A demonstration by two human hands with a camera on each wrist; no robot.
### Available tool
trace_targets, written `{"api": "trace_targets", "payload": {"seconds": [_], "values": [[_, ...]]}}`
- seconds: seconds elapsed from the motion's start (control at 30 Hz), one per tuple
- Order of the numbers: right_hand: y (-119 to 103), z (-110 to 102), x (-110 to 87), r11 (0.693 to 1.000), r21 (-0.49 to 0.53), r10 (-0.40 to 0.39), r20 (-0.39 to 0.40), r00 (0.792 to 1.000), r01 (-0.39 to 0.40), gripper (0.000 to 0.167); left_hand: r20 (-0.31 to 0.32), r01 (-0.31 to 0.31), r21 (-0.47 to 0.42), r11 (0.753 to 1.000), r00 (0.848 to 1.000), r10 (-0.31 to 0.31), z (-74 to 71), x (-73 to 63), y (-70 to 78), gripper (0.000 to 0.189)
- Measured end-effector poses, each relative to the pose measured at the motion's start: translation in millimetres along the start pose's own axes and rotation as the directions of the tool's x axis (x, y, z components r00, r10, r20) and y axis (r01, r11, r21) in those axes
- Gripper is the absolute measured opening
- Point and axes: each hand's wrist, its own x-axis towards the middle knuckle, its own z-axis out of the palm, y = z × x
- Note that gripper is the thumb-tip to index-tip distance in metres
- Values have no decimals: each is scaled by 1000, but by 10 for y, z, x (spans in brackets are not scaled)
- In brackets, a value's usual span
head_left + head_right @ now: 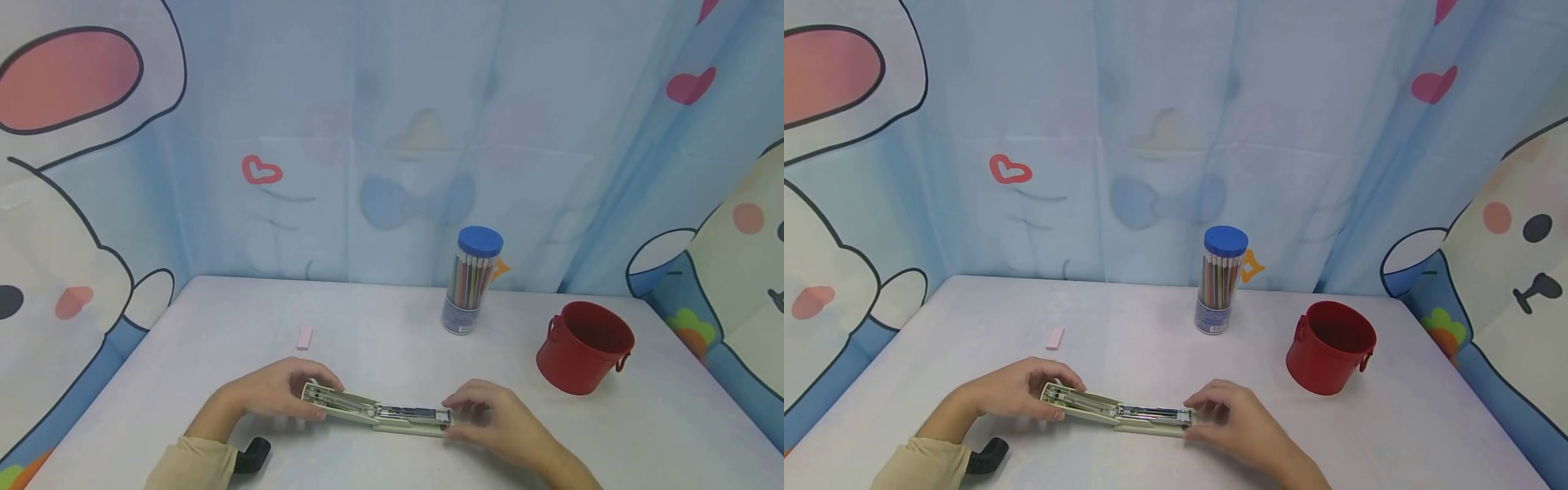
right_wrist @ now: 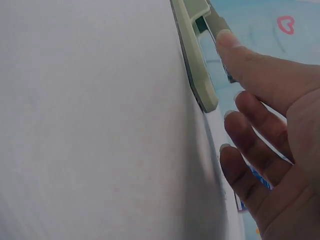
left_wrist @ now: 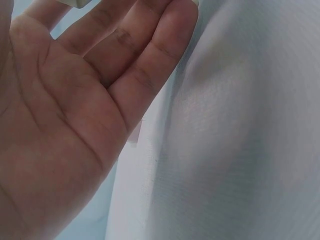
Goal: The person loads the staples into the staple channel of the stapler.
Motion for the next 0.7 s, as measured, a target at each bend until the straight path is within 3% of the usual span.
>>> {"api": "trace_targets", "payload": {"seconds": [0.2, 0.3, 0.7], "values": [[142, -78, -13, 997, -40, 67, 26, 997, -66, 35, 4, -3, -12, 1000, 1000, 3, 3, -3, -1, 36], [182, -103, -21, 998, -29, 61, 41, 997, -59, 35, 3, 1, -12, 1000, 1000, -1, 3, -1, -1, 36], [180, -57, -8, 993, -31, 116, 66, 991, -114, 36, -2, 13, -4, 1000, 1000, -13, 2, 2, 5, 36]]}}
